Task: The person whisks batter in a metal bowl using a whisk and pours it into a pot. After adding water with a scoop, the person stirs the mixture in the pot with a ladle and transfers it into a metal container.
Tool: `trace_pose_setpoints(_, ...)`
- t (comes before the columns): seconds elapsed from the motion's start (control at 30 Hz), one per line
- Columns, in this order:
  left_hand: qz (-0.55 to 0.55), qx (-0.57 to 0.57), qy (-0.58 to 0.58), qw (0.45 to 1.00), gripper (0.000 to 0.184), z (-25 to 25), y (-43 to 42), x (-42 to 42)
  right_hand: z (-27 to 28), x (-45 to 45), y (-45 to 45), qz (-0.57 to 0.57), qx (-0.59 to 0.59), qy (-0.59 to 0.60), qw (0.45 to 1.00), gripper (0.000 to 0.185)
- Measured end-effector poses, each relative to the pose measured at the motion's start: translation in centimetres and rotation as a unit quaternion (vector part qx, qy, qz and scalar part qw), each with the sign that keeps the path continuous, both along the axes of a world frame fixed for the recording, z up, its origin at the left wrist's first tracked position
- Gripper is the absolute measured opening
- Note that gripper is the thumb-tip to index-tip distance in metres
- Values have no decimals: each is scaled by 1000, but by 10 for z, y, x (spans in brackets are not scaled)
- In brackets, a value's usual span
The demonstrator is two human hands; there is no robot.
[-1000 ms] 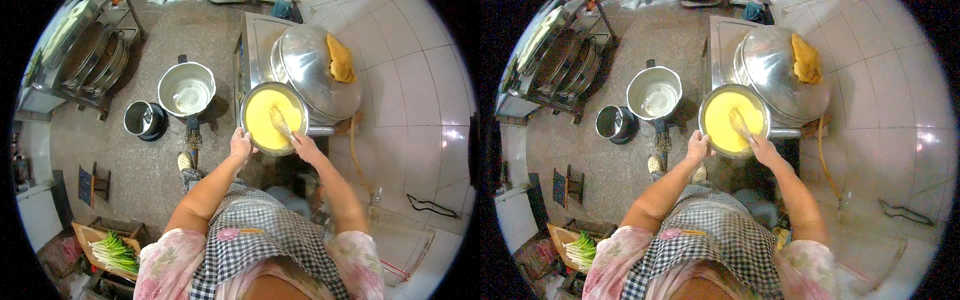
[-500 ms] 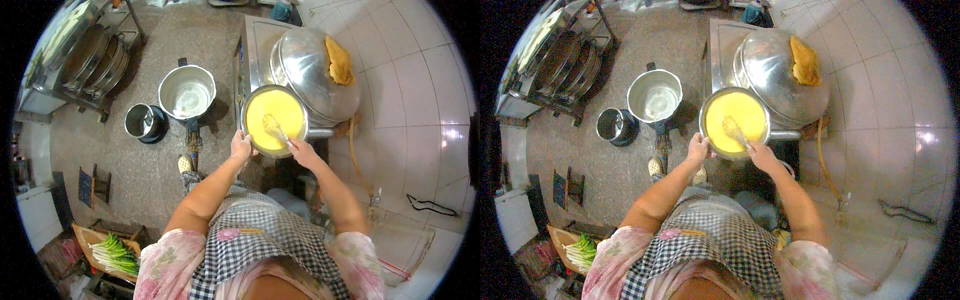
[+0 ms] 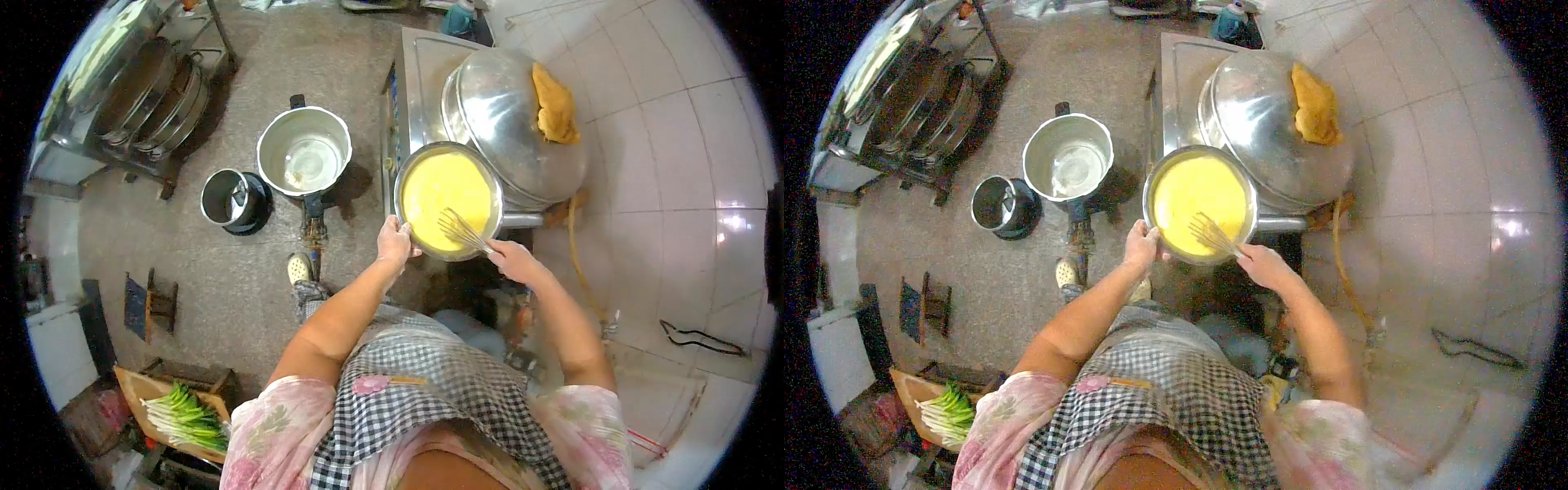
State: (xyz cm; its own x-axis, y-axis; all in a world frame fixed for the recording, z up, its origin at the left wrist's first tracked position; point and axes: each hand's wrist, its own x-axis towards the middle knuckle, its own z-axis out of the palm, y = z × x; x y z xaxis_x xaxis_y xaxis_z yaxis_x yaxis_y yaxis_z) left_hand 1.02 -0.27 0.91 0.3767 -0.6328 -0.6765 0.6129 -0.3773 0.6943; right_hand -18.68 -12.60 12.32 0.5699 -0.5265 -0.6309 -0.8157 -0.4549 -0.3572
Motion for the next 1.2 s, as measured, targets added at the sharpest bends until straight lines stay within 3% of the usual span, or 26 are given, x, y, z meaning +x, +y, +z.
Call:
trace_pose_setpoints(0.23,3,-5,0,1000,7,-2,1,0,37,8,-30,122,-193,152,962,27)
trace_pose_setpoints(0.33,1,-5,-11,1000,7,-1,2,-1,57,29,-43,184,-236,196,934,34)
trace_pose_setpoints(0.5,12,-3,-16,1000,7,-4,2,-1,78,38,-68,202,-284,170,922,35)
trace_pose_setpoints(0.7,21,-10,0,1000,8,0,3,-1,77,3,-70,178,-193,146,954,36)
trace_pose_setpoints(0.8,25,-20,12,999,8,-7,2,-1,89,9,-59,101,-118,206,966,34)
trace_pose_setpoints(0.83,26,-20,15,999,8,-5,3,-2,74,-6,-66,111,-159,140,971,34)
trace_pose_setpoints(0.93,12,-4,5,1000,7,3,3,1,61,-12,-61,150,-161,126,967,34)
trace_pose_setpoints(1.0,3,3,0,1000,8,3,4,1,58,-5,-45,141,-77,129,979,36)
trace_pose_setpoints(1.07,4,-5,3,1000,9,-2,3,0,28,-20,-40,136,-64,58,987,35)
trace_pose_setpoints(1.2,10,-5,8,1000,9,-11,2,-2,14,-3,-14,7,63,46,997,33)
